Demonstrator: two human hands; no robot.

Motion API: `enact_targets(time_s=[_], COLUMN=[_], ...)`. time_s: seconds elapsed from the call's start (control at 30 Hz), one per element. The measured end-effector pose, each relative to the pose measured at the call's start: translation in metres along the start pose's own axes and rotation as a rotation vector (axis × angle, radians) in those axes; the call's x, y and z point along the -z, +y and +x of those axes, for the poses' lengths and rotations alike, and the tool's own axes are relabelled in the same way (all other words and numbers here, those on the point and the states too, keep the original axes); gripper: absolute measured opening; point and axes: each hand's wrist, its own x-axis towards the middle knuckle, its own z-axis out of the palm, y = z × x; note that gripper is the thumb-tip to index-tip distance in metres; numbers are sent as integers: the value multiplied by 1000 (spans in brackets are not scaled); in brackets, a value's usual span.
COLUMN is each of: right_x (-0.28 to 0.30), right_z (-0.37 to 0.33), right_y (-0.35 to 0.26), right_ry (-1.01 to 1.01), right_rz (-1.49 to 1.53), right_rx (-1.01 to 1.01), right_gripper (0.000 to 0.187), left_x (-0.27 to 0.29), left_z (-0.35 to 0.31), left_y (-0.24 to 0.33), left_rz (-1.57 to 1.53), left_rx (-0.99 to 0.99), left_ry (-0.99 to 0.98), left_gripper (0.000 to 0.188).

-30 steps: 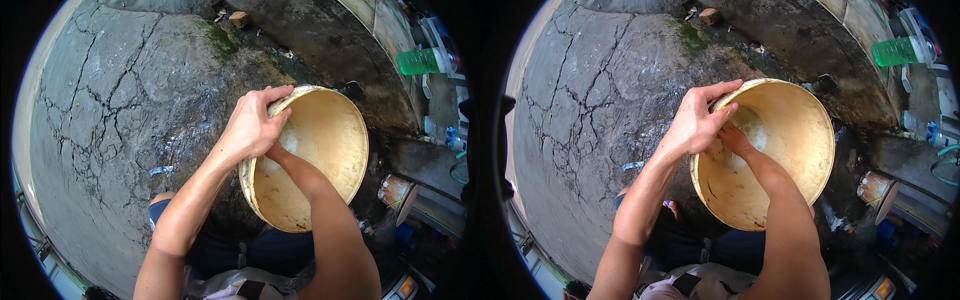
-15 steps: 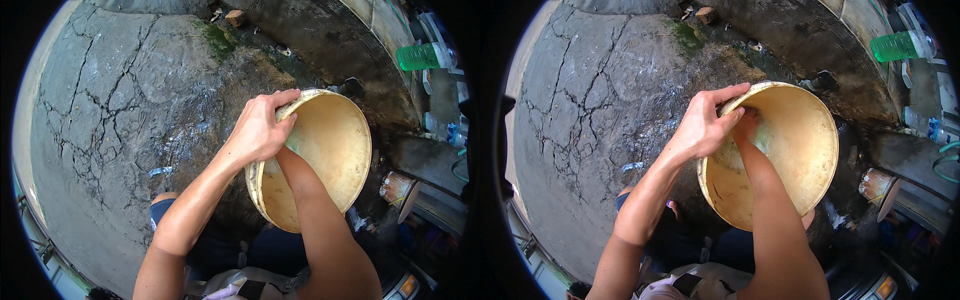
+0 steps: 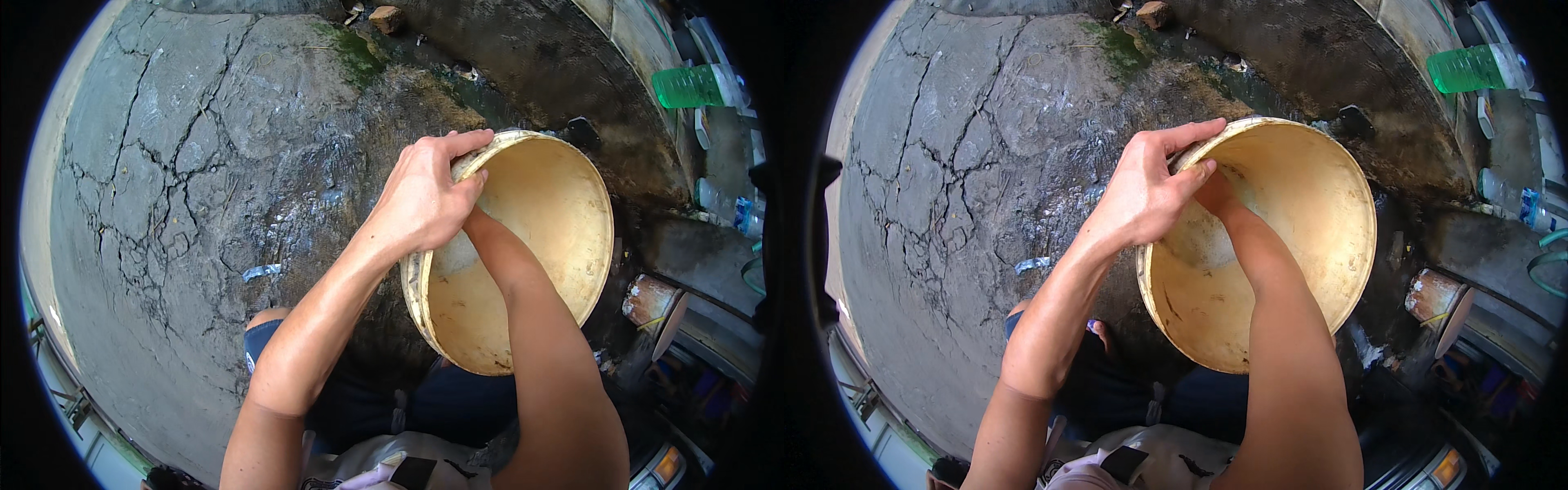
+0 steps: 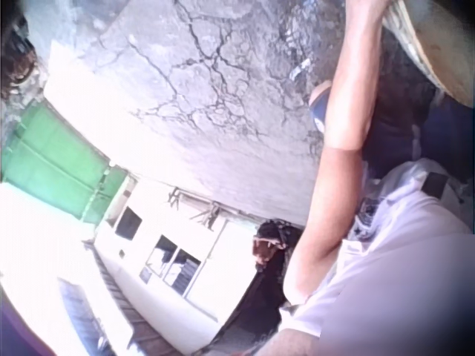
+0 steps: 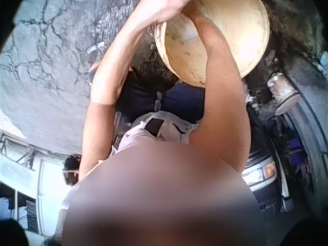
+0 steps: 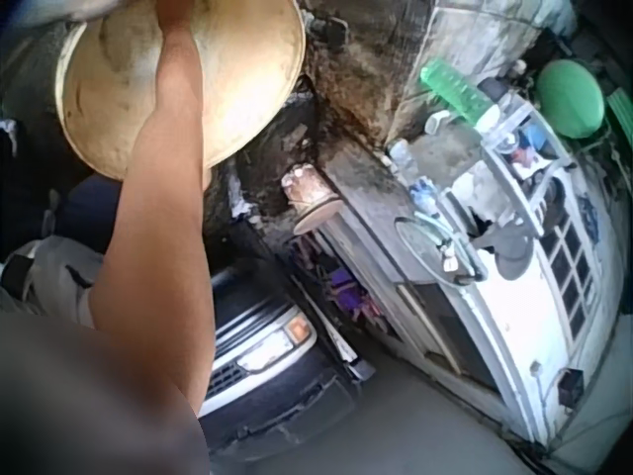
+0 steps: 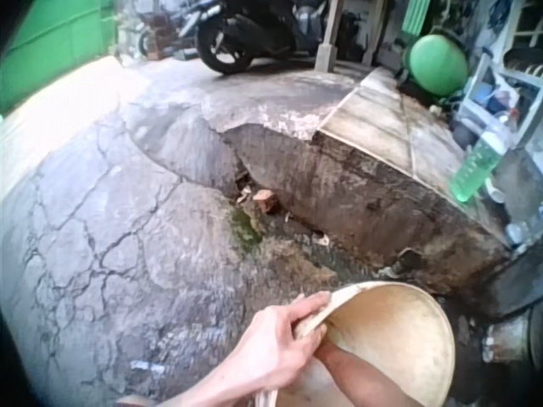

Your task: The person scrubs the inside of a yellow bucket with a sponge, rinses it with water from a hose, adds liquid soap, and continues scrubbing and rinsing. The bucket is handled repeatedly and set down on the ground between steps.

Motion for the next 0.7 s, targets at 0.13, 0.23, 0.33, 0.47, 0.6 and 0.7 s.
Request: enact_targets(time_s=[0.13, 0.23, 0.33, 0.47, 0.6, 0.7], right_x=[35, 25, -22, -54, -23, 21], right_z=[-22, -56, -70, -45, -21, -22], right_y=[5, -3, -14, -12, 4, 19], right_ry=[180, -246, -735, -493, -276, -169], right_rz=[-773, -1041, -745, -436, -445, -684], right_rx=[-211, -688, -770, -390, -249, -216], right_gripper=[41, 40, 37, 36, 33, 32], left_x=[-2, -2, -3, -3, -3, -5], left_z=[-1, -3, -2, -2, -1, -3], left_y=[-3, -1, 2, 1, -4, -8], left_rz=[-24, -44, 3, -12, -38, -4], left_rx=[-7, 17, -28, -23, -32, -43], left_ry=[28, 25, 50, 47, 56, 78], left_gripper=[46, 46, 46, 45, 44, 44])
